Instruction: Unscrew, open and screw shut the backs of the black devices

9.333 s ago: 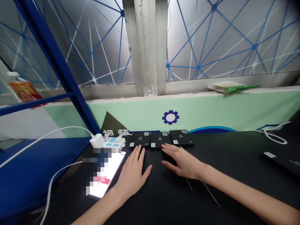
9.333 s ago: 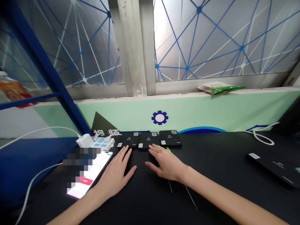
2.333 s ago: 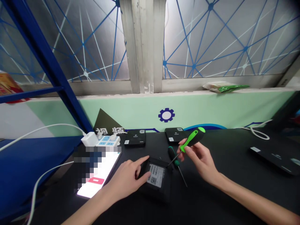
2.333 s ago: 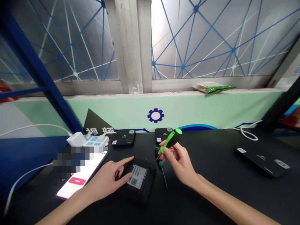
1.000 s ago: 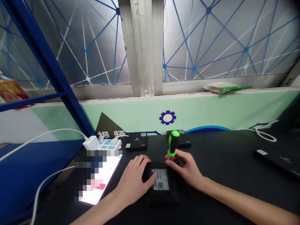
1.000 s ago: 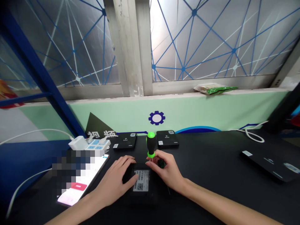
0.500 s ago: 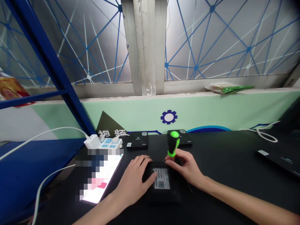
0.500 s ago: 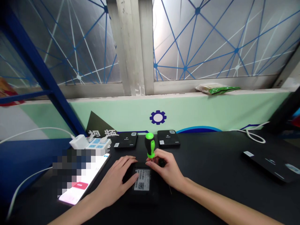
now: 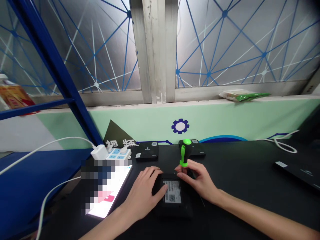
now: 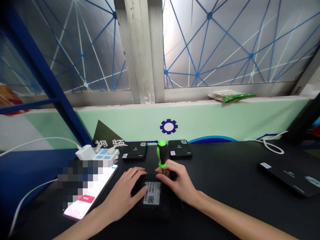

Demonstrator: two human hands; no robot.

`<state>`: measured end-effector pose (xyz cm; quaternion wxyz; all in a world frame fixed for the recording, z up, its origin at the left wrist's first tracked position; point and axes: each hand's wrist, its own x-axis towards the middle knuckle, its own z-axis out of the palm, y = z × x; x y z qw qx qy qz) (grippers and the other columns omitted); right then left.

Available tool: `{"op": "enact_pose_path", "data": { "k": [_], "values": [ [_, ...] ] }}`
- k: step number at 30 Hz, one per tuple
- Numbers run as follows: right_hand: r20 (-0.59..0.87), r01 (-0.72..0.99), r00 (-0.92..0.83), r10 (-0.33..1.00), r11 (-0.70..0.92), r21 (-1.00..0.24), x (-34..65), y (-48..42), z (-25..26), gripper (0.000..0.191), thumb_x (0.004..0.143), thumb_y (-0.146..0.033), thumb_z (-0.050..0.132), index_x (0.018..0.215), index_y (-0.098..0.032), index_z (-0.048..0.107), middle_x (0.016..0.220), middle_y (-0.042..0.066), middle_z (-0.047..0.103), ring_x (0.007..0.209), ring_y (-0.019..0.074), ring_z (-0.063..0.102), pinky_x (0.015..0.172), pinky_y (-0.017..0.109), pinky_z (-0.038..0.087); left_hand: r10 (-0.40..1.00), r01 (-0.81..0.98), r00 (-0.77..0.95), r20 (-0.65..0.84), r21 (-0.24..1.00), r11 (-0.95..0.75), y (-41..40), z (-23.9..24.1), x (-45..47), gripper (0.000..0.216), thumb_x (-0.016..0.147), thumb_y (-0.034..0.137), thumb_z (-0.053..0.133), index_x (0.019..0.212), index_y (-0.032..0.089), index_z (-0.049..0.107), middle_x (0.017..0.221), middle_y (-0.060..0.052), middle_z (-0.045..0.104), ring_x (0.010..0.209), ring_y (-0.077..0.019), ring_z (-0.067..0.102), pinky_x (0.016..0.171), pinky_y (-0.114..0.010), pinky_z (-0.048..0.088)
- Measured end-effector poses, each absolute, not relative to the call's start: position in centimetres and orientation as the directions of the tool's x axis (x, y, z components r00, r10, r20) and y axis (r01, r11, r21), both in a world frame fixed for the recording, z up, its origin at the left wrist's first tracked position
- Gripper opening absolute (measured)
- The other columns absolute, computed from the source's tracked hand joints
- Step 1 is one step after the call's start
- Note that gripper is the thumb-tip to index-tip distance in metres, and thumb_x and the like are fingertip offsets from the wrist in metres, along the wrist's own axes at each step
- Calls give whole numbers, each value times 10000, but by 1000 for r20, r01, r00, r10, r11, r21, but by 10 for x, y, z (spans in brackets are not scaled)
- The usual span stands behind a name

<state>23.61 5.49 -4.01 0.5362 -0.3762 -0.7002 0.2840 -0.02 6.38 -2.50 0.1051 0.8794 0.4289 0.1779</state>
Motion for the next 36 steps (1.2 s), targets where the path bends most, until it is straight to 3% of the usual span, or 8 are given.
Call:
{"op": "enact_pose_path", "data": {
  "k": [5, 11, 13, 18, 23, 28, 32, 36],
  "values": [
    [468, 107, -26, 884, 468, -877, 236, 57, -45, 222, 823, -325, 769, 741, -202, 603, 714, 6, 680, 668, 170, 634, 641, 277, 499, 797, 718, 568, 204, 351, -601, 63, -24, 0, 339, 984, 463, 486, 1227, 241, 566, 1288, -83, 578, 1182, -300, 528, 989, -497, 428],
    [544, 181, -231, 807, 585, -790, 239, 49, -35, 204, 1002, -281, 514, 974, -214, 705, 946, 59, 742, 876, 201, 666, 865, 351, 487, 790, 713, 566, 236, 342, -612, 62, -24, 0, 316, 969, 437, 518, 1204, 236, 582, 1264, -80, 593, 1168, -295, 544, 984, -477, 439],
    [558, 207, -227, 798, 600, -773, 238, 49, -35, 166, 978, -289, 560, 1012, -222, 708, 954, 57, 724, 824, 192, 639, 813, 337, 497, 787, 709, 567, 242, 342, -616, 62, -24, 0, 316, 969, 440, 516, 1203, 238, 586, 1258, -79, 595, 1158, -291, 551, 973, -466, 450],
    [504, 184, -93, 859, 512, -839, 235, 56, -44, 151, 853, -337, 732, 848, -200, 668, 767, 20, 673, 668, 167, 600, 655, 289, 497, 793, 718, 566, 226, 337, -608, 63, -23, 1, 318, 969, 440, 513, 1205, 239, 585, 1259, -80, 596, 1159, -294, 550, 979, -477, 444],
    [464, 124, -36, 885, 465, -877, 237, 55, -42, 243, 837, -366, 751, 746, -198, 601, 729, 29, 722, 692, 191, 673, 688, 303, 522, 790, 718, 570, 226, 329, -613, 65, -26, 1, 324, 977, 446, 498, 1221, 250, 579, 1274, -75, 589, 1175, -292, 543, 981, -471, 443],
    [519, 188, -227, 824, 559, -807, 240, 48, -35, 227, 997, -340, 525, 1005, -206, 708, 965, 82, 749, 897, 224, 678, 854, 376, 521, 781, 706, 577, 236, 336, -623, 63, -25, 0, 322, 980, 443, 494, 1215, 239, 579, 1272, -86, 590, 1175, -294, 538, 986, -473, 435],
    [530, 244, -153, 834, 551, -798, 236, 52, -38, 178, 912, -372, 658, 928, -209, 727, 880, 63, 721, 741, 193, 626, 711, 333, 534, 782, 706, 578, 235, 337, -623, 62, -22, 1, 308, 977, 425, 503, 1211, 239, 578, 1260, -84, 600, 1162, -295, 549, 982, -485, 436],
    [466, 150, -35, 884, 465, -872, 235, 56, -41, 227, 809, -395, 768, 781, -196, 663, 739, 28, 703, 656, 180, 639, 618, 293, 535, 790, 716, 567, 236, 335, -613, 63, -23, 1, 331, 977, 452, 494, 1216, 240, 583, 1273, -85, 596, 1170, -301, 550, 979, -484, 443]
  ]
}}
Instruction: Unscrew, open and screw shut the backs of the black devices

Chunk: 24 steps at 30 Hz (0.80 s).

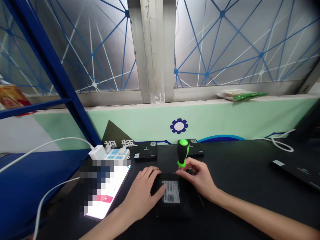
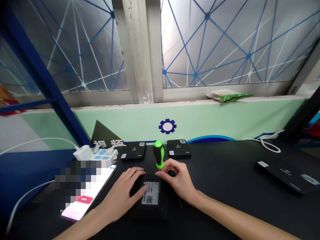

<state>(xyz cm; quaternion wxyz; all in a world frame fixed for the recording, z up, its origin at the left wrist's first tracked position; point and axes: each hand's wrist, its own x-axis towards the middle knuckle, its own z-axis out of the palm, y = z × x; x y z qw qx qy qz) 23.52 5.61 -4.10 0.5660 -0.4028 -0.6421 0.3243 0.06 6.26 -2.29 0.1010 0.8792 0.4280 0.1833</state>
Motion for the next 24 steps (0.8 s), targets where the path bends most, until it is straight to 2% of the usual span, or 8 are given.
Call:
{"op": "enact_pose_path", "data": {
  "k": [3, 6, 8, 10, 13, 15, 19, 24],
  "values": [
    [481, 157, -82, 873, 487, -859, 238, 53, -38, 188, 893, -363, 684, 807, -196, 684, 796, 47, 736, 760, 202, 682, 734, 318, 540, 792, 718, 565, 230, 335, -610, 63, -24, 0, 332, 981, 454, 488, 1222, 244, 580, 1274, -79, 593, 1174, -297, 546, 981, -478, 441],
    [533, 179, -181, 827, 560, -809, 239, 49, -34, 212, 987, -323, 543, 992, -207, 721, 942, 70, 746, 866, 207, 674, 846, 350, 517, 792, 720, 567, 226, 332, -610, 62, -23, 0, 318, 983, 439, 494, 1222, 246, 575, 1265, -73, 595, 1167, -291, 548, 990, -482, 430],
    [546, 200, -177, 818, 574, -794, 238, 49, -34, 191, 968, -328, 580, 1035, -211, 715, 934, 63, 730, 807, 190, 650, 787, 329, 524, 792, 719, 568, 225, 333, -610, 62, -22, 1, 312, 981, 432, 501, 1218, 243, 573, 1267, -75, 593, 1165, -290, 548, 991, -482, 429],
    [534, 209, -126, 836, 548, -810, 235, 51, -35, 161, 916, -350, 659, 931, -199, 710, 855, 46, 707, 726, 173, 625, 699, 299, 525, 793, 720, 567, 223, 333, -608, 62, -21, 2, 315, 980, 435, 500, 1218, 241, 573, 1270, -80, 590, 1168, -295, 546, 988, -485, 430],
    [487, 148, -34, 873, 486, -861, 233, 54, -36, 230, 836, -391, 746, 790, -192, 638, 742, 21, 680, 655, 166, 629, 622, 278, 527, 796, 722, 566, 214, 337, -604, 62, -21, 2, 333, 985, 452, 484, 1231, 243, 568, 1277, -86, 585, 1178, -302, 539, 992, -498, 427],
    [478, 119, -29, 878, 478, -870, 234, 54, -35, 226, 850, -394, 733, 818, -194, 632, 747, 29, 700, 677, 178, 657, 644, 288, 538, 797, 723, 567, 209, 338, -603, 62, -21, 2, 339, 987, 459, 477, 1233, 244, 568, 1282, -86, 583, 1184, -302, 535, 1000, -506, 421],
    [530, 79, -61, 846, 533, -842, 237, 51, -33, 199, 976, -365, 568, 971, -192, 666, 870, 79, 741, 812, 205, 690, 775, 342, 551, 791, 719, 567, 229, 331, -611, 62, -23, 1, 339, 985, 465, 477, 1223, 246, 578, 1272, -84, 593, 1176, -300, 546, 999, -499, 427],
    [527, 20, 20, 850, 527, -850, 239, 50, -35, 204, 975, -393, 565, 985, -200, 631, 926, 91, 731, 845, 218, 684, 772, 350, 562, 793, 719, 563, 232, 336, -609, 63, -25, 0, 337, 986, 460, 474, 1223, 243, 577, 1278, -89, 595, 1177, -303, 548, 995, -496, 432]
  ]
}}
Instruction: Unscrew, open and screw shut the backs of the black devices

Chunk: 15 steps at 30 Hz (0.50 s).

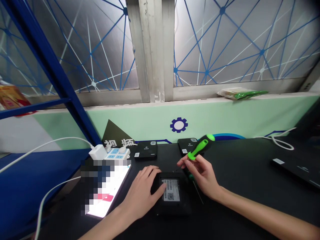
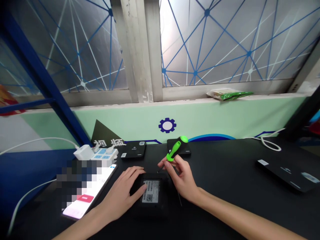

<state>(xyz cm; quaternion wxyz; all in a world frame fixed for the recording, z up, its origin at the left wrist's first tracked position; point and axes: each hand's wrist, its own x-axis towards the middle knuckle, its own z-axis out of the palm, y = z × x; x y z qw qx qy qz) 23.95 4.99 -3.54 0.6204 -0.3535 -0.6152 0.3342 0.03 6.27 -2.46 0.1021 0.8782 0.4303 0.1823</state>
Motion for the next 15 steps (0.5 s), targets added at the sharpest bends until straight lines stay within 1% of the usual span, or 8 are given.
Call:
{"op": "enact_pose_path", "data": {
  "k": [3, 5, 8, 11, 15],
  "values": [
    [541, 16, 21, 841, 541, -841, 241, 51, -36, 226, 986, -399, 541, 954, -200, 643, 950, 97, 724, 912, 236, 681, 828, 374, 560, 808, 732, 551, 211, 343, -589, 62, -24, 0, 344, 983, 465, 478, 1227, 241, 570, 1289, -88, 590, 1187, -309, 541, 1003, -517, 423],
    [548, 11, 17, 836, 548, -836, 242, 51, -35, 247, 1000, -393, 512, 934, -197, 648, 948, 99, 726, 910, 235, 686, 822, 368, 562, 811, 734, 548, 205, 347, -584, 62, -23, 0, 345, 984, 468, 475, 1226, 240, 567, 1292, -85, 586, 1188, -307, 539, 1003, -518, 423],
    [525, 13, 12, 851, 525, -851, 243, 50, -34, 256, 998, -398, 516, 902, -193, 634, 876, 89, 740, 804, 218, 695, 742, 343, 570, 803, 727, 553, 219, 343, -595, 61, -22, 1, 333, 985, 461, 475, 1215, 241, 572, 1272, -87, 594, 1162, -302, 552, 992, -507, 431],
    [505, 69, -42, 862, 507, -859, 244, 50, -33, 297, 993, -422, 516, 859, -184, 632, 788, 77, 731, 702, 202, 678, 667, 322, 560, 793, 718, 560, 242, 336, -610, 61, -22, 2, 321, 986, 451, 475, 1203, 238, 578, 1244, -91, 605, 1139, -297, 563, 987, -497, 433],
    [516, 131, -103, 850, 526, -840, 247, 51, -32, 317, 1001, -417, 499, 847, -178, 638, 782, 78, 727, 690, 192, 665, 662, 316, 551, 795, 722, 556, 243, 332, -607, 61, -22, 2, 322, 976, 448, 492, 1201, 238, 585, 1245, -87, 606, 1145, -300, 563, 983, -490, 442]
  ]
}}
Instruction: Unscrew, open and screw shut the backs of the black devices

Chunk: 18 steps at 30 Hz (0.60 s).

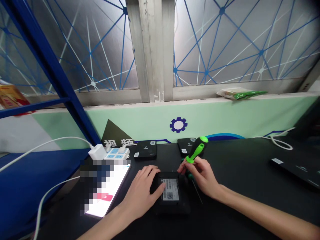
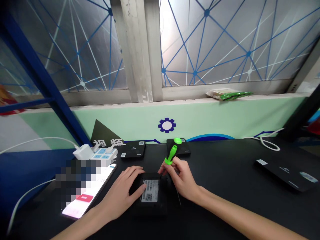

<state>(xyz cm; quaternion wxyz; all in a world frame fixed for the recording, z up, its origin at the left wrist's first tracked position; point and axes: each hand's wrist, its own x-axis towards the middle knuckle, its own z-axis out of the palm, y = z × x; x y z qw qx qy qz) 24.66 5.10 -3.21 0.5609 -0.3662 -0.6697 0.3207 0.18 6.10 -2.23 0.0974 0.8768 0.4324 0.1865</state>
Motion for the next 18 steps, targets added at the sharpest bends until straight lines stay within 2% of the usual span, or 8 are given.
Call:
{"op": "enact_pose_path", "data": {
  "k": [8, 14, 18],
  "values": [
    [503, 139, -165, 848, 525, -840, 245, 51, -28, 251, 1006, -365, 500, 883, -186, 627, 773, 52, 722, 686, 178, 661, 660, 295, 532, 796, 719, 558, 234, 344, -604, 62, -25, -1, 345, 985, 468, 474, 1229, 247, 576, 1283, -83, 587, 1183, -303, 544, 997, -492, 432],
    [529, 325, -171, 831, 554, -767, 243, 55, -24, 277, 920, -372, 644, 711, -192, 621, 770, 46, 690, 701, 186, 631, 650, 293, 489, 804, 723, 559, 205, 355, -593, 62, -25, 0, 336, 989, 458, 472, 1237, 245, 552, 1288, -84, 573, 1180, -300, 528, 1009, -508, 410],
    [500, 277, -152, 852, 523, -806, 242, 58, -25, 242, 896, -378, 677, 739, -200, 625, 774, 43, 699, 727, 200, 651, 641, 293, 489, 808, 728, 561, 183, 356, -586, 62, -28, -3, 346, 986, 470, 479, 1243, 247, 541, 1294, -76, 567, 1192, -297, 519, 997, -495, 420]
  ]
}}
